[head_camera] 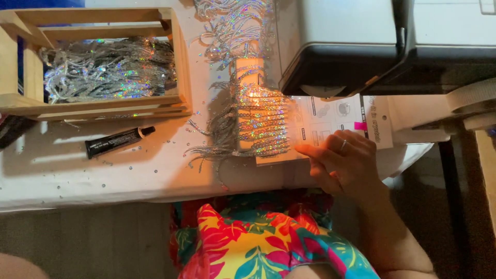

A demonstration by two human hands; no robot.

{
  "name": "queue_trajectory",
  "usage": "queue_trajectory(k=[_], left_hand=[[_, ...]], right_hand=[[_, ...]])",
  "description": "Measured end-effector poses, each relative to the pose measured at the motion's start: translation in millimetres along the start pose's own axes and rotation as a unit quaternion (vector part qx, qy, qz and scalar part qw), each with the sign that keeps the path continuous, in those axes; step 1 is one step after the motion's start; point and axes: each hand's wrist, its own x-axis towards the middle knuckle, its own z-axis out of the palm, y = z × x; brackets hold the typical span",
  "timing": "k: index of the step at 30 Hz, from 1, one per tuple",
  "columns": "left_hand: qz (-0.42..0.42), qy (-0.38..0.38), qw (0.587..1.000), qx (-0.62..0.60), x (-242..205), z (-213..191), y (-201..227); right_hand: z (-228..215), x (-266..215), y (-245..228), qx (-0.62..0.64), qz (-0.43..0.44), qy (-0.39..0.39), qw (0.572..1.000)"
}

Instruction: The person is picking up and untangling silver decorative fringe strips from a wooden crate at a sewing workstation.

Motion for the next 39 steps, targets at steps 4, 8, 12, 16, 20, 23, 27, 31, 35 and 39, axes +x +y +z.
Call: queue_trajectory(k=[4, 8, 12, 16, 20, 23, 27, 31, 35, 39], left_hand=[[-0.017, 0.004, 0.997, -0.069, -11.3, 62.8, -17.3], [-0.126, -0.05, 0.962, -0.239, -27.9, 126.0, -58.2], [-0.2, -0.011, 0.902, -0.383, -40.3, 165.4, -91.7], [-0.21, 0.017, 0.931, -0.297, -43.9, 181.3, -99.2], [-0.223, 0.04, 0.919, -0.321, -44.7, 183.9, -100.5], [-0.201, 0.083, 0.872, -0.439, -47.6, 188.2, -113.4], [-0.209, 0.099, 0.838, -0.495, -49.0, 189.3, -113.7], [-0.208, 0.101, 0.828, -0.511, -49.2, 189.9, -115.4], [-0.209, 0.094, 0.821, -0.523, -48.3, 189.3, -114.8], [-0.226, 0.097, 0.815, -0.524, -49.3, 190.4, -116.0]], right_hand=[[-8.8, -2.7, -17.5, 0.107, 0.128, 0.032, 0.985], [-18.4, 2.5, -41.8, 0.268, 0.227, 0.003, 0.936], [-11.2, 10.5, -62.0, 0.304, 0.147, 0.01, 0.941], [0.8, 5.5, -69.9, 0.273, 0.157, -0.07, 0.947], [16.5, 3.5, -77.2, 0.237, 0.141, -0.063, 0.959], [24.5, -3.1, -77.9, 0.257, 0.173, -0.093, 0.946], [30.6, -3.5, -81.2, 0.255, 0.16, -0.059, 0.952], [30.1, 1.8, -82.1, 0.18, 0.092, 0.019, 0.979], [28.3, 6.9, -83.2, 0.165, 0.049, 0.05, 0.984], [32.3, 10.1, -82.2, 0.115, 0.008, 0.096, 0.989]])
